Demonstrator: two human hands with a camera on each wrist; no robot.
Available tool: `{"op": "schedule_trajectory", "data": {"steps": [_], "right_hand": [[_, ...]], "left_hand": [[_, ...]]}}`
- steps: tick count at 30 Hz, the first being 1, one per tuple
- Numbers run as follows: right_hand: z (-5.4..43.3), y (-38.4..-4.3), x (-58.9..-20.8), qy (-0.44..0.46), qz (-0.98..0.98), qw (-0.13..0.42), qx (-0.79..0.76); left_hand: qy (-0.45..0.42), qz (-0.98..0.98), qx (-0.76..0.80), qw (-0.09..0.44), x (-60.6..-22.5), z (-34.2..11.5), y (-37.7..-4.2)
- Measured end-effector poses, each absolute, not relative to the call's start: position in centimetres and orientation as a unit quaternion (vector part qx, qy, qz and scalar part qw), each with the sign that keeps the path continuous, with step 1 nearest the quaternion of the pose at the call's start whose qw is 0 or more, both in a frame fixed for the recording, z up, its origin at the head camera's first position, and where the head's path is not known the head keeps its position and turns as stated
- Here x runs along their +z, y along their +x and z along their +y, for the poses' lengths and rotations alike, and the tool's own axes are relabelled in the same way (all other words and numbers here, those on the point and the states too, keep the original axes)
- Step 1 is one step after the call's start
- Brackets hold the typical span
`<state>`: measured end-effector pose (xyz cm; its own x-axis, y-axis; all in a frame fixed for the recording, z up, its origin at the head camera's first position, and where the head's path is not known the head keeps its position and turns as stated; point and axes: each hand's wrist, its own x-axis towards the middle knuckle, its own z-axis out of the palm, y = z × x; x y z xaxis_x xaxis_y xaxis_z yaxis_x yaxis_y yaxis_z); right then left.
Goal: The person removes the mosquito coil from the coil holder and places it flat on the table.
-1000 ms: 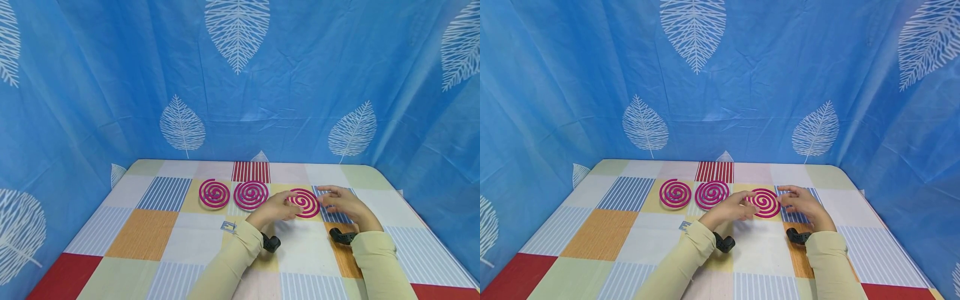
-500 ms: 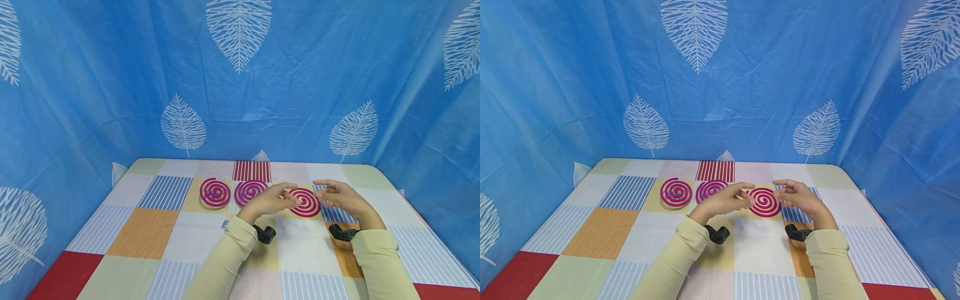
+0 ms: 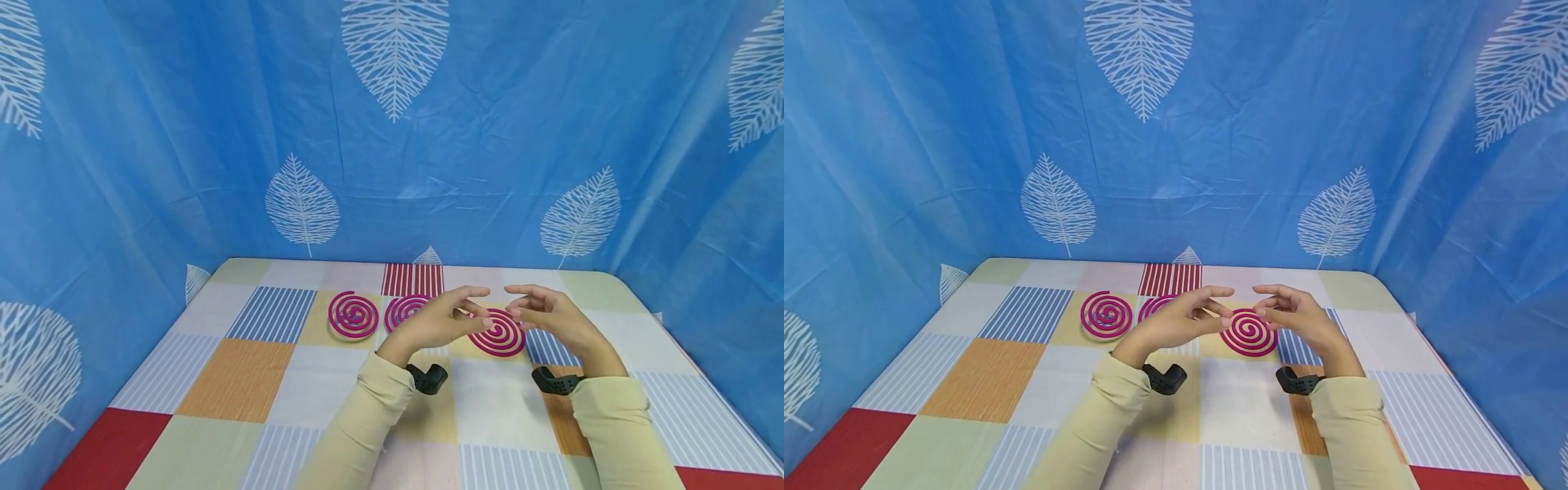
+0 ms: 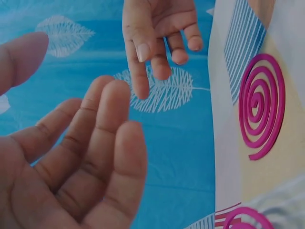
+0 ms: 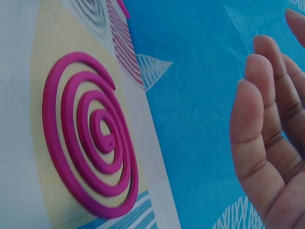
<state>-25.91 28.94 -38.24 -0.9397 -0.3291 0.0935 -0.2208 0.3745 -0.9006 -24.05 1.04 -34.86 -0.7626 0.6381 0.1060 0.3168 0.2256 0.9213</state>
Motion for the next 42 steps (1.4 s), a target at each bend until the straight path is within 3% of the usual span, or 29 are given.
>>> {"op": "schedule_trajectory", "data": {"steps": [13,23,42], "right_hand": [[26.5,-25.3,-38.2,-0.222,0.798,-0.022,-0.561],[24.3,-25.5,-38.0,-0.227,0.822,-0.031,-0.522],[20.8,-26.8,-38.4,-0.313,0.808,-0.002,-0.500]], "left_hand": [[0.339,0.758,0.557,0.041,-34.4,-1.3,-24.1],[0.332,0.775,0.537,-0.018,-34.9,-3.6,-23.9],[0.315,0.806,0.499,-0.047,-36.2,-8.2,-24.1]]}}
